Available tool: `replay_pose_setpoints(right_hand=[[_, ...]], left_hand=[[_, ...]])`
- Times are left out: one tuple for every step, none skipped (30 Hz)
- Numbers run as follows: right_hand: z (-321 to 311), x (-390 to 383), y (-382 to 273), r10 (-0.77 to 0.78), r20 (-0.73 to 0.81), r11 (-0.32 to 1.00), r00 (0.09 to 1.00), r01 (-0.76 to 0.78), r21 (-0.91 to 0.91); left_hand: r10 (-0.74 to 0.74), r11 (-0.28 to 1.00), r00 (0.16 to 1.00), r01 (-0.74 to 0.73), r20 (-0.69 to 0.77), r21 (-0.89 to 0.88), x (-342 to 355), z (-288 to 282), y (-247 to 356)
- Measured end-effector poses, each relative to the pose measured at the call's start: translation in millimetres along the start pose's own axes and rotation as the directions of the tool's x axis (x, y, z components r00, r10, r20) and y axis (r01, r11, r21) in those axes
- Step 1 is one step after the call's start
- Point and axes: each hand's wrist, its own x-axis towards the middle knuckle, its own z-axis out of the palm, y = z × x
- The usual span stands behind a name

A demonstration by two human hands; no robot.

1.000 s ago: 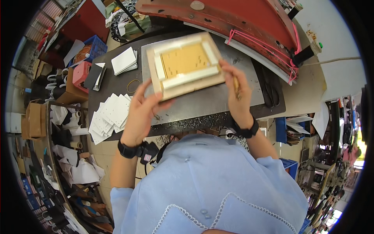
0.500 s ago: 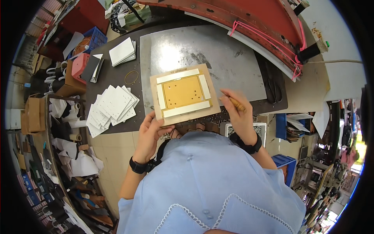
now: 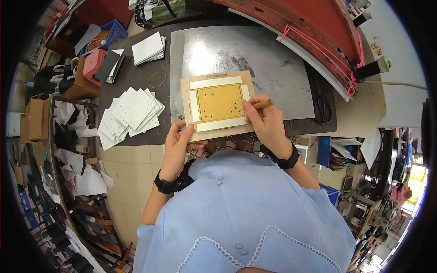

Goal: Using a manual press to punch patterns or holes into leather/fabric components.

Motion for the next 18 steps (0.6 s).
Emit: replay_pose_setpoints(right_hand=[[1, 0, -1, -0.002, -0.003, 1.000, 1.000, 0.002, -0.006], [1, 0, -1, -0.007, -0.002, 1.000, 1.000, 0.007, -0.019], [1, 0, -1, -0.014, -0.002, 0.999, 1.000, 0.014, -0.030], [1, 0, -1, -0.021, -0.002, 0.999, 1.000, 0.021, -0.041], [1, 1, -1, -0.016, 0.008, 0.998, 1.000, 0.016, -0.063], [1, 2, -2, -0.009, 0.019, 0.996, 1.000, 0.010, -0.085], [1, 2, -4, -0.001, 0.030, 0.994, 1.000, 0.004, -0.108], [0, 3, -6, -0.017, 0.039, 0.990, 0.999, 0.022, -0.137], [1, 4, -10, -0.035, 0.049, 0.986, 0.998, 0.043, -0.163], [1, 5, -12, -0.053, 0.060, 0.980, 0.997, 0.064, -0.189], [1, 6, -13, -0.057, 0.080, 0.969, 0.995, 0.074, -0.237], [0, 6, -14, -0.059, 0.100, 0.955, 0.993, 0.085, -0.284], [-1, 6, -14, -0.061, 0.120, 0.939, 0.991, 0.097, -0.330], [-1, 7, -13, -0.060, 0.115, 0.941, 0.992, 0.094, -0.326], [-1, 7, -11, -0.059, 0.107, 0.942, 0.993, 0.091, -0.323], [0, 8, -10, -0.059, 0.099, 0.943, 0.993, 0.087, -0.320], [1, 8, -9, -0.071, 0.098, 0.942, 0.993, 0.099, -0.322], [2, 7, -6, -0.082, 0.096, 0.940, 0.992, 0.109, -0.324]], left_hand=[[-0.001, 1.000, 1.000, 0.001, 0.002, -0.001, 0, -1, 0], [-0.003, 1.000, 1.000, 0.003, 0.004, -0.002, 1, -1, 0], [-0.003, 1.000, 1.000, 0.003, 0.005, -0.004, 1, -1, 0], [-0.004, 1.000, 1.000, 0.004, 0.006, -0.006, 1, -1, 0], [-0.004, 1.000, 1.000, 0.004, 0.007, -0.008, 1, -1, 0], [-0.004, 1.000, 1.000, 0.004, 0.008, -0.008, 1, -1, 0], [-0.004, 1.000, 1.000, 0.005, 0.009, -0.009, 2, -2, -1], [-0.004, 1.000, 1.000, 0.004, 0.011, -0.009, 2, -2, -1], [-0.005, 1.000, 1.000, 0.005, 0.007, -0.014, 2, -3, 0], [-0.005, 1.000, 1.000, 0.005, 0.002, -0.019, 2, -1, 1], [-0.005, 1.000, 1.000, 0.005, -0.002, -0.023, 1, 0, 3], [-0.007, 1.000, 1.000, 0.008, 0.010, -0.019, 1, 2, 4], [-0.010, 1.000, 1.000, 0.010, 0.023, -0.014, 2, 3, 6], [-0.012, 1.000, 0.999, 0.012, 0.036, -0.009, 2, 4, 7], [0.001, 1.000, 0.999, -0.001, 0.039, -0.002, 4, 4, 8], [0.014, 1.000, 0.999, -0.014, 0.043, 0.004, 5, 4, 7], [0.026, 1.000, 0.999, -0.027, 0.046, 0.010, 6, 4, 7], [0.046, 0.999, 0.998, -0.047, 0.037, 0.025, 6, 6, 8]])
